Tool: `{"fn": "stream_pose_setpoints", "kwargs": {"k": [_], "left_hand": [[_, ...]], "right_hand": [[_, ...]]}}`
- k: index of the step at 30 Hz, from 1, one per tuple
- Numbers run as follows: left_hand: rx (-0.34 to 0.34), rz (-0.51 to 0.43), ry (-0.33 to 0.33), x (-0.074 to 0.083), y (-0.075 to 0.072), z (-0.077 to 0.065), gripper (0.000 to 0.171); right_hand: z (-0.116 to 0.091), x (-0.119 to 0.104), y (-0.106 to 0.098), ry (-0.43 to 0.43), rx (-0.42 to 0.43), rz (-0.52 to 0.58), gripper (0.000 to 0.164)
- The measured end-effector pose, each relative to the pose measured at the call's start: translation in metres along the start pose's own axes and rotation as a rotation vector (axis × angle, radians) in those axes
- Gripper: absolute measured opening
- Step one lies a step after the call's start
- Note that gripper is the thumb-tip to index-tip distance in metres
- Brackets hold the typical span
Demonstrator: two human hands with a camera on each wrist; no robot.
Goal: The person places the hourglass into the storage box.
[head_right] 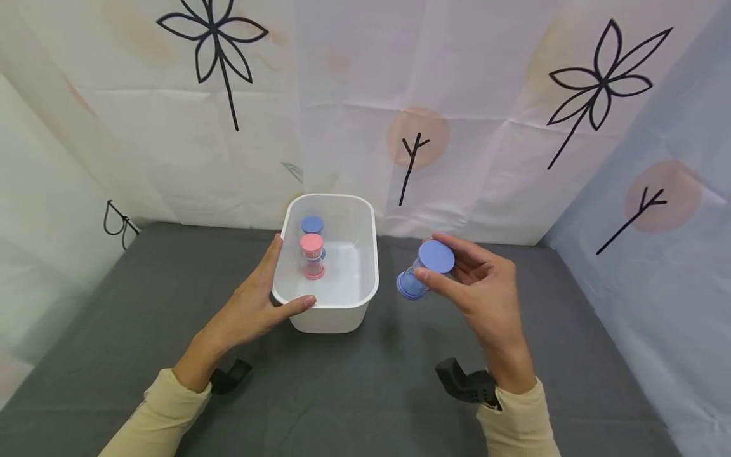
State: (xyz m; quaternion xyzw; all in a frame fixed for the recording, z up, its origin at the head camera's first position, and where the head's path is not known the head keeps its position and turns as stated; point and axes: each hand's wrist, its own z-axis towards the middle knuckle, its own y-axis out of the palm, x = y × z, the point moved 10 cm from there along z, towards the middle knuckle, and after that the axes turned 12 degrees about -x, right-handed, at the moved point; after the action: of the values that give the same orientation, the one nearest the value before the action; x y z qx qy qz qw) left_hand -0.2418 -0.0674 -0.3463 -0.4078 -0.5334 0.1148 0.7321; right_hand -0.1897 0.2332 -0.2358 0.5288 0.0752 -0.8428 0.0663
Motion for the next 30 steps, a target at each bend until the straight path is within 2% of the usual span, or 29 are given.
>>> {"fn": "stream_pose_setpoints", "kwargs": {"k": [6, 11, 17, 25, 30], "left_hand": [[-0.001, 0.002, -0.002, -0.001, 0.000, 0.000, 0.122], [0.000, 0.002, -0.003, -0.001, 0.000, 0.000, 0.122], [-0.001, -0.012, 0.005, 0.000, 0.000, 0.001, 0.122], [-0.014, -0.019, -0.003, -0.001, 0.000, 0.001, 0.122], [-0.029, -0.024, -0.020, -0.002, 0.002, 0.000, 0.121]], "right_hand": [[0.018, -0.005, 0.021, 0.002, -0.046, 0.007, 0.050], [0.035, 0.003, 0.041, 0.060, -0.079, -0.038, 0.051], [0.052, 0.019, 0.069, 0.136, -0.167, -0.089, 0.054], [0.071, 0.051, 0.112, 0.198, -0.315, -0.036, 0.053], [0.080, 0.073, 0.127, 0.240, -0.373, -0.081, 0.052]]}}
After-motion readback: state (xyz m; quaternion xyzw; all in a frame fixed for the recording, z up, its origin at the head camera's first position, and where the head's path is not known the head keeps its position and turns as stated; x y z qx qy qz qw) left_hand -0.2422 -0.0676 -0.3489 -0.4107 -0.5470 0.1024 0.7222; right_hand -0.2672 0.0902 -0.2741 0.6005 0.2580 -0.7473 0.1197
